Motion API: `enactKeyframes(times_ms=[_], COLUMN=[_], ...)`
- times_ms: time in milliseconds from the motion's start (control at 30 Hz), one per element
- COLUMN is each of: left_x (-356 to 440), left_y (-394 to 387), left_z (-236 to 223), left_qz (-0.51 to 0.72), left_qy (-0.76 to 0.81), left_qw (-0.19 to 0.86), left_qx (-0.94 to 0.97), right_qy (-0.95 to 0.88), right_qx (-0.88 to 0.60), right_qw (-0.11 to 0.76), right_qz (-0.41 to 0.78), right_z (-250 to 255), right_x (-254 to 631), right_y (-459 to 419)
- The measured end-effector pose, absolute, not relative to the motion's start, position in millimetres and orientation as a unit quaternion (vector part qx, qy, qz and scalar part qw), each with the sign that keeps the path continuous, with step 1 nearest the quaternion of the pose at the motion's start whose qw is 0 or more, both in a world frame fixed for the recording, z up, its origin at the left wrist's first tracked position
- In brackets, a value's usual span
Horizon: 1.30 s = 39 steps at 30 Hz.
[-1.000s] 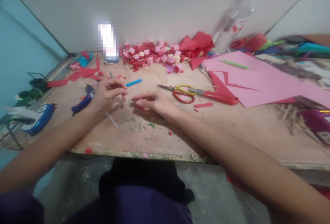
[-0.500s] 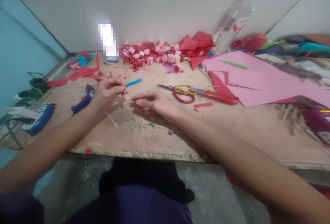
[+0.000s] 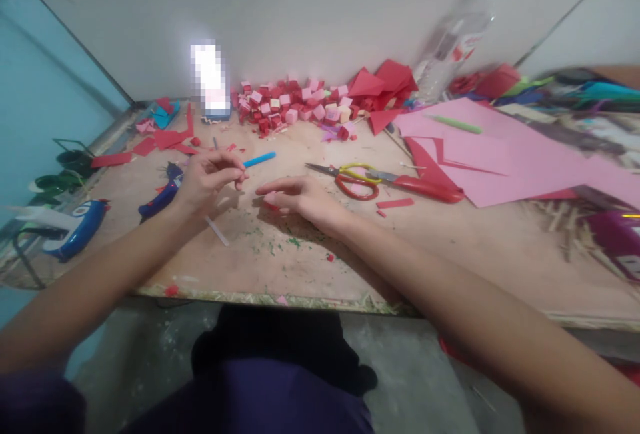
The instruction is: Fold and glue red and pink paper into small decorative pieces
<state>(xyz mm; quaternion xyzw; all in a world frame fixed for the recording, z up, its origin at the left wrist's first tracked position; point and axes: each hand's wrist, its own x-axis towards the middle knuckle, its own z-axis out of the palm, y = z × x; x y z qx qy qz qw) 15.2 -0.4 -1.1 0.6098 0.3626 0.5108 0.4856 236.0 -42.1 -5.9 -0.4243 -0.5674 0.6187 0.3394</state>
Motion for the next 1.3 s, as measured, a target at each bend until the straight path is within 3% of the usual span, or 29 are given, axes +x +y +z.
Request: enactKeyframes(times_ms=[667,1300], left_x=[15.3,17.1], left_y=[-0.6,-1.6], left_z=[-1.4,3.7], left_qz=[0.498,0.511], left_qy=[0.376,0.410], left_qw=[0.508,0.456], left_qx=[0.594,0.602], right_qy=[-0.561,-0.537], right_qx=[-0.434,-0.432], right_qw=[0.333,0.342], right_qz=[0.622,0.639], right_z=[-6.3,-2.1], right_x=[236.4,233.2], right_y=[-42.6,-44.9])
